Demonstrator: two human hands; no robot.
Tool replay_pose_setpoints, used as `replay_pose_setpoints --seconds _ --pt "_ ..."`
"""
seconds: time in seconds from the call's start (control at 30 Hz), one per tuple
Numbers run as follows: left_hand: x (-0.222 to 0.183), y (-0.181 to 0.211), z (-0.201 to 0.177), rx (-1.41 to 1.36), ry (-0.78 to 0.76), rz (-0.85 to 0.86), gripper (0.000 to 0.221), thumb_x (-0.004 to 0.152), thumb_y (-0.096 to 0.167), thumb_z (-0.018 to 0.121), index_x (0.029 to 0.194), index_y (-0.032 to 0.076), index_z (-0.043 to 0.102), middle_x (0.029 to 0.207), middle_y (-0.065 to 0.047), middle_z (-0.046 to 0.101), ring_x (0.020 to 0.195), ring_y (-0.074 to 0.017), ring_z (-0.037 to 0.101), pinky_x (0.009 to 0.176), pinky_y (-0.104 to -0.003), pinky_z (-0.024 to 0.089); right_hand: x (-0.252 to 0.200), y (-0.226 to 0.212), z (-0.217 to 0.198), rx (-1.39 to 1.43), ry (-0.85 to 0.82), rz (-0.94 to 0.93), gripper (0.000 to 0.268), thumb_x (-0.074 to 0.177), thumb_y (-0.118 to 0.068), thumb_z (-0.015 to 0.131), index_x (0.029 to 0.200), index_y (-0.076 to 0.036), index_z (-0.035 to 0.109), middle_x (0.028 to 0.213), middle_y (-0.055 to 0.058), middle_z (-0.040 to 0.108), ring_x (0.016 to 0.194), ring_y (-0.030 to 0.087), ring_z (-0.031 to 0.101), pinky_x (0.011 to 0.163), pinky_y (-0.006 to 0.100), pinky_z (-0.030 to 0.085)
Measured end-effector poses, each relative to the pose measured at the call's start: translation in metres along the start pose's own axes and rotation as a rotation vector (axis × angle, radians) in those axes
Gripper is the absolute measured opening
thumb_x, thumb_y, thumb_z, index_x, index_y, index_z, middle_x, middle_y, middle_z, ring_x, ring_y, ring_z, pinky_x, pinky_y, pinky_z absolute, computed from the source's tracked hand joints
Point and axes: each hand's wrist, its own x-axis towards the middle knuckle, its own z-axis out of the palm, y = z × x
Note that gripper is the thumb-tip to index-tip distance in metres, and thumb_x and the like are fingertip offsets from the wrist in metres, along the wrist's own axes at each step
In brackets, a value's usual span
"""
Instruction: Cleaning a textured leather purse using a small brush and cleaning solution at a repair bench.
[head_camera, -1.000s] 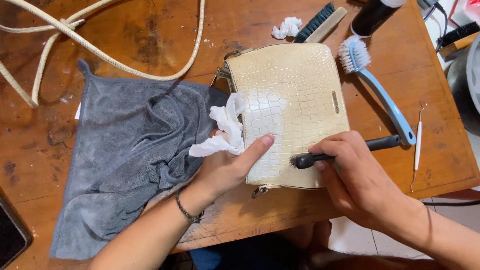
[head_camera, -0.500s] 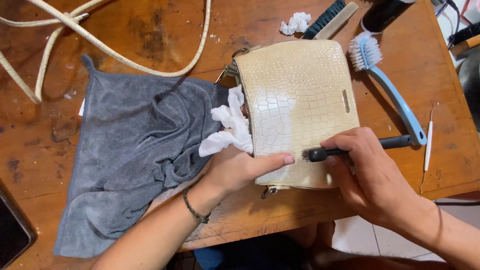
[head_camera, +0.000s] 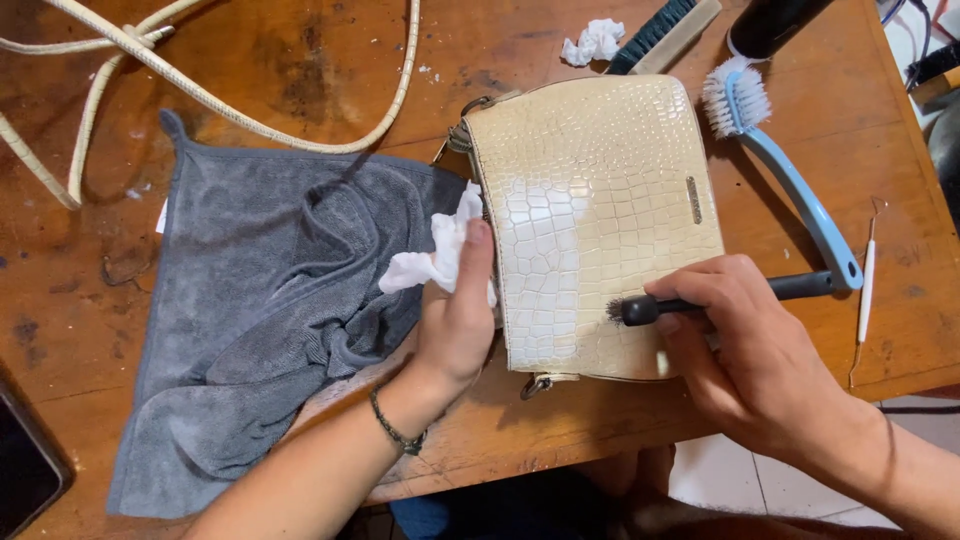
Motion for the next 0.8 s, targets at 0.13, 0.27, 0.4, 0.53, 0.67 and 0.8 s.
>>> replay_pose_setpoints --seconds 0.13,0.27,0.4,0.53,0.67,0.8 --pt "0.011 -0.028 -0.01 -0.194 -0.152 0.14 0.07 0.094 0.05 0.045 0.142 0.0 0.046 0.156 -0.014 0.042 0.149 -0.025 0.038 0.125 -0.036 0.024 -0.001 -0.002 -0.001 0.075 0.067 -0.023 0.026 0.1 -0.011 0.054 0.125 -0.004 0.057 0.112 0.014 0.067 0.1 0.027 0.063 0.089 0.035 0.052" --pt "0.013 -0.055 -0.015 -0.39 -0.475 0.31 0.032 0.091 0.006 0.059 0.122 0.008 0.056 0.102 0.001 0.051 0.091 -0.0122 0.048 0.087 -0.028 0.04 -0.008 0.006 0.001 0.221 0.18 0.081 0.025 0.1 0.002 0.055 0.125 0.002 0.057 0.113 0.016 0.065 0.106 0.025 0.064 0.095 0.03 0.053" --pt "0.011 -0.028 -0.012 0.103 -0.497 0.627 0.029 0.079 -0.001 0.053 0.077 0.017 0.031 0.076 0.007 0.03 0.07 -0.0074 0.029 0.063 -0.032 0.025 -0.009 0.005 -0.004 0.222 0.206 0.086 0.025 0.101 0.007 0.051 0.125 0.0 0.056 0.115 0.02 0.059 0.11 0.026 0.062 0.095 0.03 0.058" --pt "0.005 -0.027 -0.012 0.041 -0.581 0.473 0.026 0.089 0.003 0.054 0.114 0.009 0.05 0.087 0.003 0.046 0.084 -0.0127 0.047 0.083 -0.032 0.042 -0.007 0.004 -0.007 0.072 0.138 -0.028 0.025 0.102 -0.002 0.05 0.126 -0.007 0.056 0.109 0.015 0.061 0.101 0.027 0.06 0.092 0.035 0.05" --pt "0.008 -0.027 -0.009 -0.161 -0.611 0.388 0.027 0.091 0.003 0.055 0.117 0.008 0.056 0.098 0.001 0.054 0.094 -0.0137 0.052 0.094 -0.033 0.043 -0.006 0.002 -0.008 0.189 0.15 0.09 0.03 0.098 0.002 0.046 0.126 0.001 0.054 0.11 0.013 0.061 0.1 0.024 0.057 0.094 0.032 0.047" --pt "0.012 -0.029 -0.004 -0.28 -0.591 0.448 0.016 0.095 0.006 0.054 0.109 0.012 0.059 0.102 0.002 0.058 0.097 -0.0145 0.054 0.096 -0.035 0.045 -0.009 0.007 -0.013 0.155 0.157 0.148 0.042 0.092 -0.024 0.044 0.123 0.004 0.051 0.111 0.016 0.054 0.099 0.025 0.053 0.09 0.034 0.046"
